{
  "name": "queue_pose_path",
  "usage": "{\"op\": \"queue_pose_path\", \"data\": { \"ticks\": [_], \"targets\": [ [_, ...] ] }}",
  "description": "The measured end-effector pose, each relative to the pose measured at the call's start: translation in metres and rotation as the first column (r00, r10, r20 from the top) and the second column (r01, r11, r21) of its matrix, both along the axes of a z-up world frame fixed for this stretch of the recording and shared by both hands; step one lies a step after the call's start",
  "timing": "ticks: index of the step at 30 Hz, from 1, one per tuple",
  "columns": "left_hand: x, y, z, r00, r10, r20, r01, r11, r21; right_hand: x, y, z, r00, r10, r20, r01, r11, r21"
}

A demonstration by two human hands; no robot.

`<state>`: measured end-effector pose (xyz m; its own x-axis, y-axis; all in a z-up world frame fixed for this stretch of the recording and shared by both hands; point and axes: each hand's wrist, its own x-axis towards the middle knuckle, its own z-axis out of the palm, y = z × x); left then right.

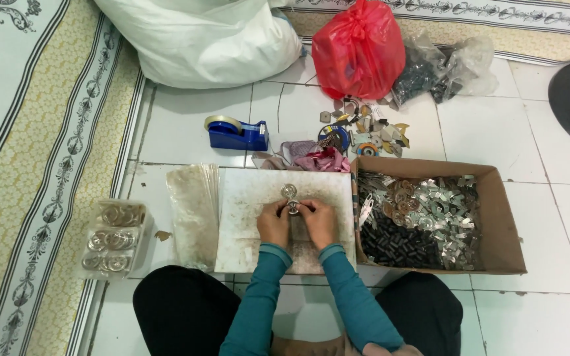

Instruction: Packing small metal medals or keychains into plastic bags and sealing them with tape.

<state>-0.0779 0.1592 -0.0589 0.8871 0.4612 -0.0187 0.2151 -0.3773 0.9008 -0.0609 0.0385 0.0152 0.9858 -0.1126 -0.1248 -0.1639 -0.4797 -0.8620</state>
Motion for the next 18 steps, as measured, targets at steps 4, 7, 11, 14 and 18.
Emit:
{"op": "queue_pose_path", "data": {
  "ticks": [4, 7, 11, 14, 18],
  "targets": [
    [0.003, 0.006, 0.011, 0.999, -0.037, -0.011, 0.038, 0.996, 0.083, 0.010, 0.007, -0.015, 1.000, 0.006, -0.012, -0.006, 0.999, -0.052],
    [0.005, 0.008, 0.018, 0.998, -0.047, -0.039, 0.053, 0.985, 0.167, 0.022, 0.008, -0.030, 0.997, 0.033, -0.064, -0.044, 0.983, -0.180],
    [0.006, 0.011, 0.015, 0.997, -0.043, -0.061, 0.054, 0.979, 0.194, 0.022, 0.011, -0.027, 0.995, 0.059, -0.075, -0.076, 0.965, -0.249],
    [0.006, 0.009, 0.013, 0.997, -0.046, -0.054, 0.057, 0.974, 0.218, 0.019, 0.012, -0.016, 0.995, 0.072, -0.070, -0.088, 0.958, -0.273],
    [0.009, 0.009, 0.008, 0.999, -0.038, -0.035, 0.046, 0.959, 0.278, 0.016, 0.014, -0.005, 0.994, 0.094, -0.062, -0.110, 0.929, -0.354]
  ]
}}
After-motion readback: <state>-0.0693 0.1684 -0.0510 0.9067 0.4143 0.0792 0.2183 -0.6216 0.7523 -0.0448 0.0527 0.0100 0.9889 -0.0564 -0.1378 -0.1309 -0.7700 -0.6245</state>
